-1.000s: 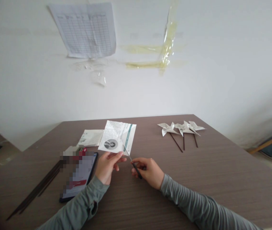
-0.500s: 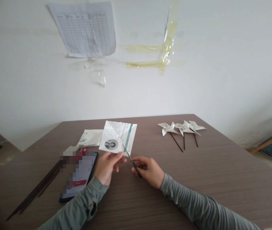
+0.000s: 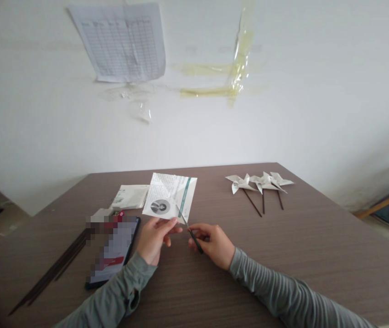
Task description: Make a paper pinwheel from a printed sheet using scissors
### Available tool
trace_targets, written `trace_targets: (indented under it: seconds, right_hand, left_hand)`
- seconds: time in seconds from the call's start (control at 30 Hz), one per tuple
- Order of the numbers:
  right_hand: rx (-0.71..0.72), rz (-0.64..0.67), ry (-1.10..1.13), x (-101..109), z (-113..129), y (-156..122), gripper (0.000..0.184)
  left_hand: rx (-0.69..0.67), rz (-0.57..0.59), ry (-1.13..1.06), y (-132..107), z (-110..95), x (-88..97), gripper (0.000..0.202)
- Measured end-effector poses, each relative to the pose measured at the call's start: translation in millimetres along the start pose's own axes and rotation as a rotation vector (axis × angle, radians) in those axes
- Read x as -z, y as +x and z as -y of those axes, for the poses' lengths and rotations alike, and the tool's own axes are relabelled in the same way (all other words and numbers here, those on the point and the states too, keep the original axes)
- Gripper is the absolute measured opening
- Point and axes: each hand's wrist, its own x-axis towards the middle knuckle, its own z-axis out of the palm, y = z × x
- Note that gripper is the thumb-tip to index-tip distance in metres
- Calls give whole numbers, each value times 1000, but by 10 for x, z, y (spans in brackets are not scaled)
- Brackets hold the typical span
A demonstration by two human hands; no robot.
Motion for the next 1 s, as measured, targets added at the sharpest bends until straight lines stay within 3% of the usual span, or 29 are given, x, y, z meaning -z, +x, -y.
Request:
trace_targets:
  seconds: [0.2, 1.0]
  right_hand:
    - [5, 6, -1, -9, -55, 33, 75]
    - [-55, 45, 45, 8, 156, -37, 87]
  left_hand:
    - [12, -7, 4, -8, -17, -12, 34]
    - [4, 3, 19, -1, -39, -25, 30]
